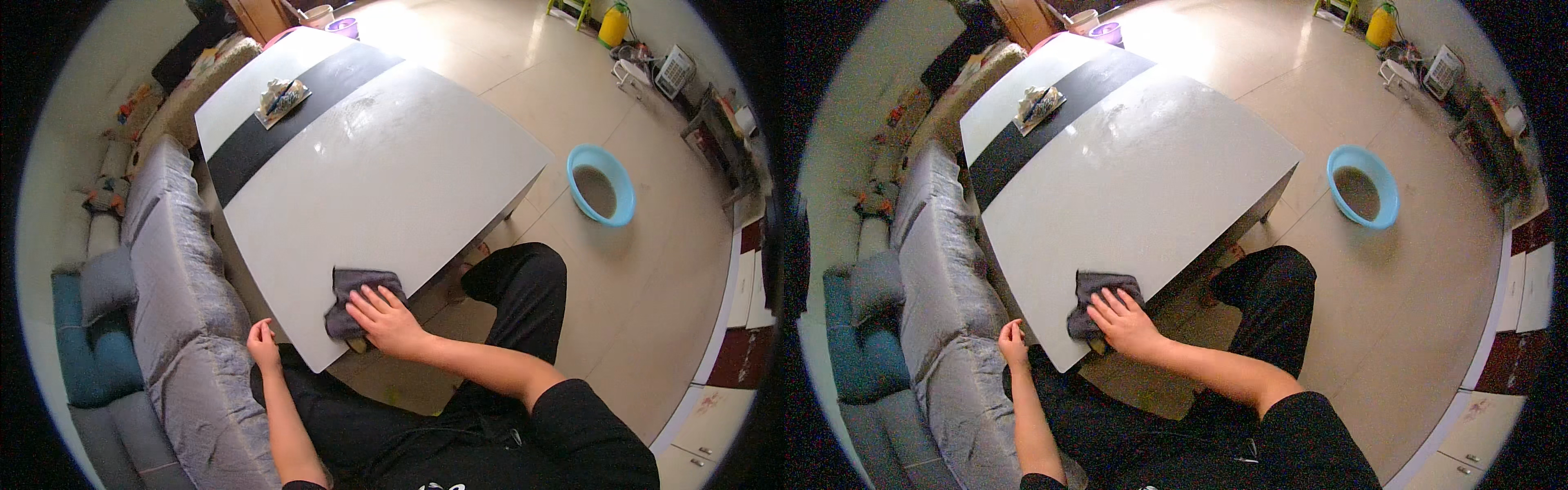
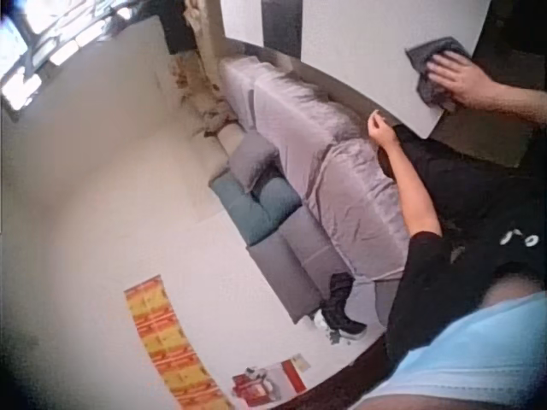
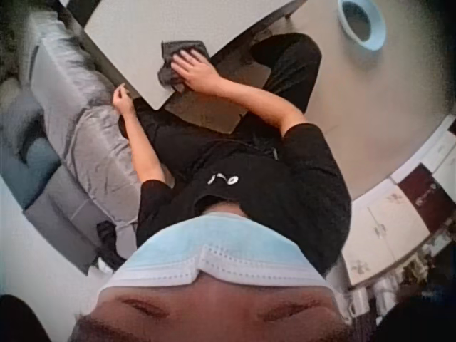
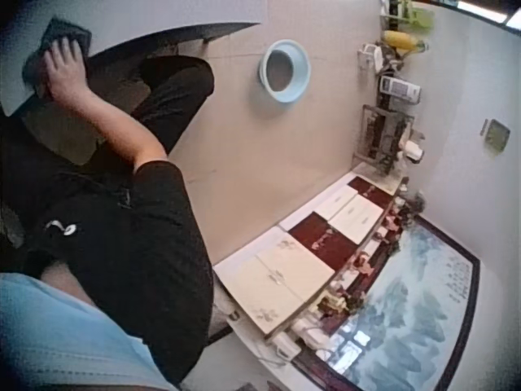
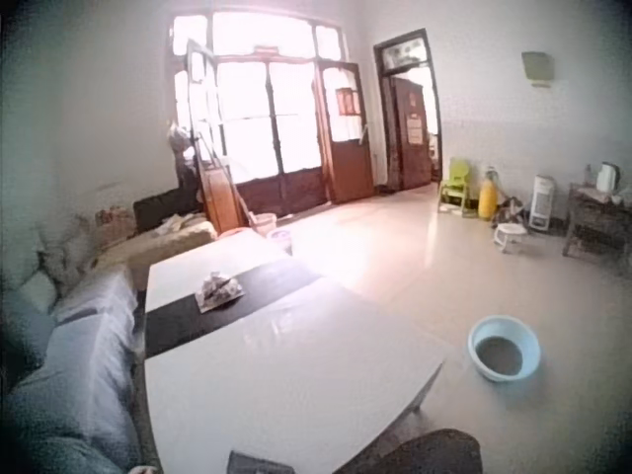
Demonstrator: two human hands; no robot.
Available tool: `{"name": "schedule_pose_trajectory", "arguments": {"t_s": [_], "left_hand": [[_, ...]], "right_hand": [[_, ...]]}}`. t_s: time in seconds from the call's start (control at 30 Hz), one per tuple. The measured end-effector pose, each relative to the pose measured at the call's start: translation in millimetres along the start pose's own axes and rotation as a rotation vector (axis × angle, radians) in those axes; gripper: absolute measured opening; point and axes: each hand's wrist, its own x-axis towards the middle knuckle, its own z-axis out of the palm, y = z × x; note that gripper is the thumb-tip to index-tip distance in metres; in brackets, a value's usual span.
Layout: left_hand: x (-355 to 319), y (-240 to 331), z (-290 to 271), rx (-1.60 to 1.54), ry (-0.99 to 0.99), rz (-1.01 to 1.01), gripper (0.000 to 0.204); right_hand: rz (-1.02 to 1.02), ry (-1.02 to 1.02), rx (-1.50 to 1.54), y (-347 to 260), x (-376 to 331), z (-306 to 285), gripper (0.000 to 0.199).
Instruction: The person sits on the floor and wipes a white and black coffee table with a dark cloth. They move a green chair aside, dip the cloth into a blue basin of water, wring it out, and continue wiping the table surface.
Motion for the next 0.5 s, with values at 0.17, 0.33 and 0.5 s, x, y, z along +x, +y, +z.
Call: {"name": "schedule_pose_trajectory", "arguments": {"t_s": [0.17, 0.33, 0.5], "left_hand": [[-35, 16, -19, -0.231, 0.04, -0.015, 0.019], [-81, 32, -27, -0.327, 0.072, -0.036, 0.019], [-105, 33, -33, -0.421, 0.174, -0.051, 0.021]], "right_hand": [[0.187, -0.055, -0.181, 127, -6, -50, 0.045], [0.95, 0.069, -0.402, 304, -23, -131, 0.044], [0.953, 0.043, -0.589, 272, -15, -99, 0.044]]}}
